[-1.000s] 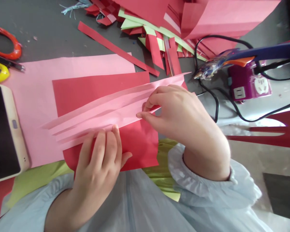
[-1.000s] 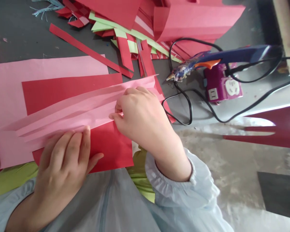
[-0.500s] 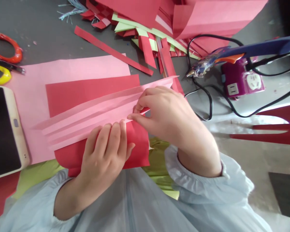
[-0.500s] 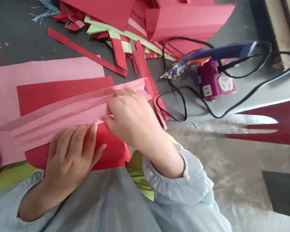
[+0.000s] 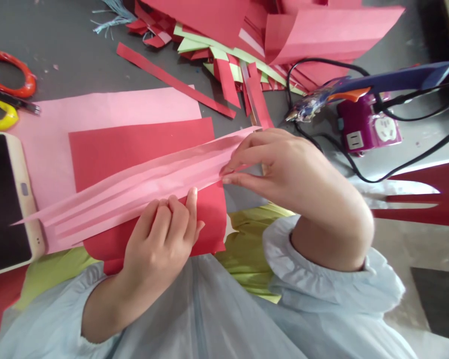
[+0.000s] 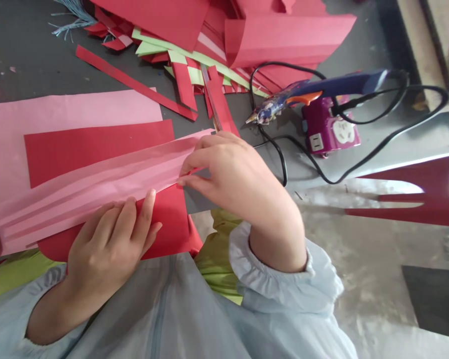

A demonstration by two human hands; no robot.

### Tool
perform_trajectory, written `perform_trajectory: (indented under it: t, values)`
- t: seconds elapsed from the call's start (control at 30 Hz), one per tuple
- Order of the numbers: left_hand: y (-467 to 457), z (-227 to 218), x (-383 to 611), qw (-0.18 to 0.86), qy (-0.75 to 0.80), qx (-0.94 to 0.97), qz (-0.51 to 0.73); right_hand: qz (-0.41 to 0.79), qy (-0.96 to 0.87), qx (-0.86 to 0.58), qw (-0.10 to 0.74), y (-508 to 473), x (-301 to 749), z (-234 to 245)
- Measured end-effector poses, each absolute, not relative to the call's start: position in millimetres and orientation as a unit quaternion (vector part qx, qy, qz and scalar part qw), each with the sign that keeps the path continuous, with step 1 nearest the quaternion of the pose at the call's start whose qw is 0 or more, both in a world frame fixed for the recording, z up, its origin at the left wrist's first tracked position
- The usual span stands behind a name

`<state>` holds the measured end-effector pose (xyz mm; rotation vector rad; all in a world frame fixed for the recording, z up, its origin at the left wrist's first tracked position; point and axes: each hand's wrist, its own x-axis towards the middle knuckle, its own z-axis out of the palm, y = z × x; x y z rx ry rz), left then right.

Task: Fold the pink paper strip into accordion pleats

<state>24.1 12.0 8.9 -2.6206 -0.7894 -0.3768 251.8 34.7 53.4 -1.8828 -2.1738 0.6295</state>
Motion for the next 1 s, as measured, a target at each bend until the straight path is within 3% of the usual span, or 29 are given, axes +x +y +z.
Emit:
perform_trajectory:
  t: [0.2,0.4,0.73,1.0]
  values:
    - [9.6,9.0,24.6,0.196,-0.278,-0.933,-0.115,0.218,-0.717,-0.647,0.140,34.0,263.2,51.1]
    - [9.6,7.9,24.4,0.201,-0.277,-0.934,-0.103,0.149,-0.695,-0.696,0.105,32.8,258.6,43.6]
    - [10.3,11.6,30.8,0.207,-0.277,-0.934,-0.085,0.140,-0.675,-0.723,0.039,34.5,248.9,46.1]
    - [10.2,11.9,37.4,0.228,-0.300,-0.925,-0.041,0.121,-0.682,-0.720,0.040,35.3,248.8,38.3]
